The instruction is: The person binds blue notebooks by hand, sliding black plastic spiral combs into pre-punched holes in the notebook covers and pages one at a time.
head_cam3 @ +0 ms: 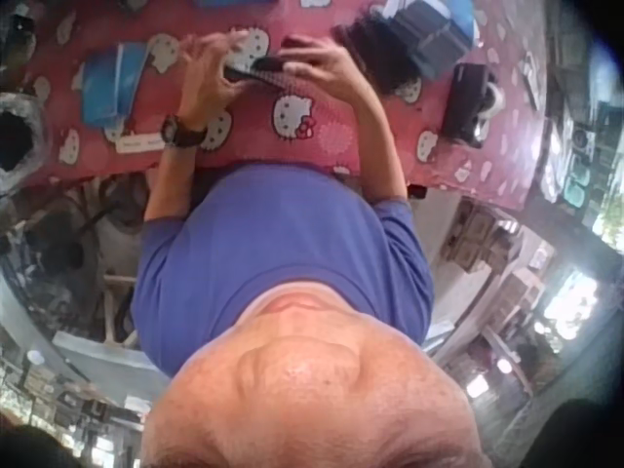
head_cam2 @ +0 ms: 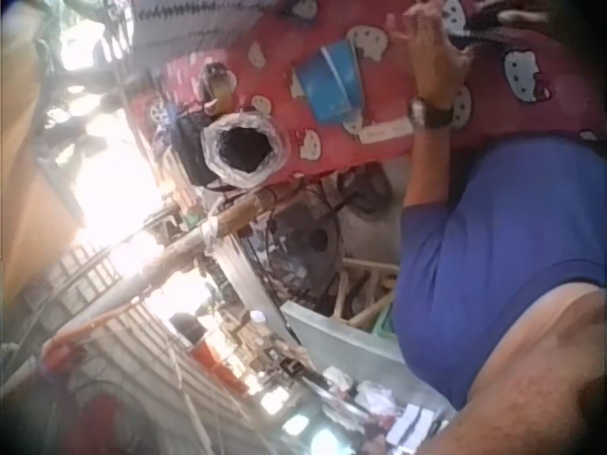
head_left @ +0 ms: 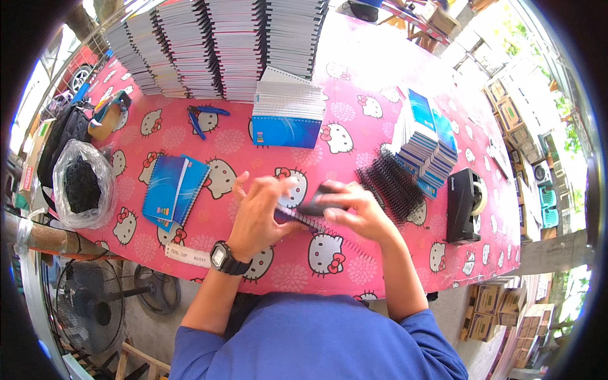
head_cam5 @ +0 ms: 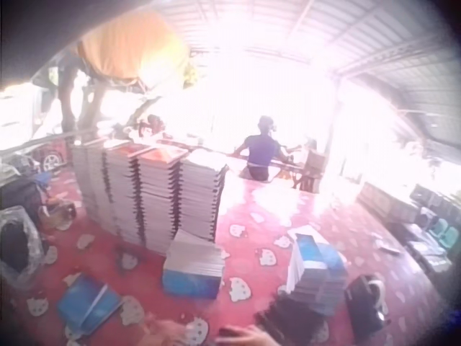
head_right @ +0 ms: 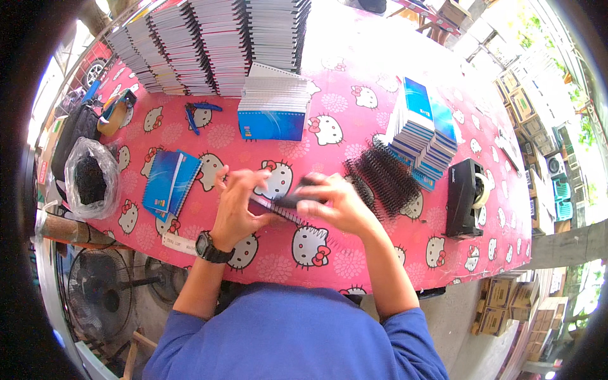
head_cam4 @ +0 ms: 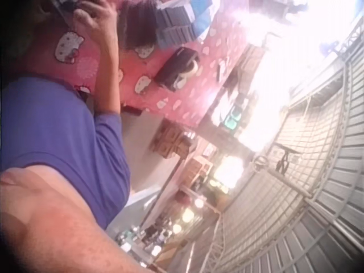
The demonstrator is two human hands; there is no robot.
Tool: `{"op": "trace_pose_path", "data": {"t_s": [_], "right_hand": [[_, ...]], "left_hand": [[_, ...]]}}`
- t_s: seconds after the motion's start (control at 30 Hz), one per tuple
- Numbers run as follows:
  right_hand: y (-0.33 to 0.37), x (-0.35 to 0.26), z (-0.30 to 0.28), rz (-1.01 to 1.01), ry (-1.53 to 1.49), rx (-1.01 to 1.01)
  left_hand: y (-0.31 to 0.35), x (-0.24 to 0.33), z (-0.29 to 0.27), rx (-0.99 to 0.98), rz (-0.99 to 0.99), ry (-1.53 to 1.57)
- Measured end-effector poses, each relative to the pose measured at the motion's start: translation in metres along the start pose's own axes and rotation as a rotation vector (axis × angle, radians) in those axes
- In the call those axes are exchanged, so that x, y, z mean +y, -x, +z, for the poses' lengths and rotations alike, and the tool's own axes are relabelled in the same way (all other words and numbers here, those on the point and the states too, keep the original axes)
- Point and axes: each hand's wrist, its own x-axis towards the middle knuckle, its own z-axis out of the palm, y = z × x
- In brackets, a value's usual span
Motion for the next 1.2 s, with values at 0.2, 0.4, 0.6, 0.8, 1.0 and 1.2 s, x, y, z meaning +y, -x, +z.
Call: {"op": "trace_pose_path", "data": {"t_s": [0.2,0.4,0.6,0.8,1.0,1.2], "right_hand": [[-0.002,0.012,0.008,-0.174,-0.829,-0.174],[-0.008,0.016,0.012,-0.096,-0.798,-0.145],[-0.020,0.005,0.016,-0.097,-0.917,-0.152],[-0.026,0.003,0.026,-0.064,-0.845,-0.104],[-0.039,0.000,0.024,0.126,-0.258,-0.014],[-0.040,0.011,0.028,0.055,0.338,0.171]], "left_hand": [[0.017,-0.038,0.019,0.249,-0.226,0.701],[0.024,-0.050,0.019,-0.128,-0.545,0.751],[0.024,-0.050,0.019,-0.126,-0.523,0.758],[0.022,-0.048,0.023,-0.061,-0.469,0.723],[0.022,-0.046,0.023,-0.063,-0.514,0.758],[0.020,-0.043,0.018,-0.115,-0.448,0.646]]}}
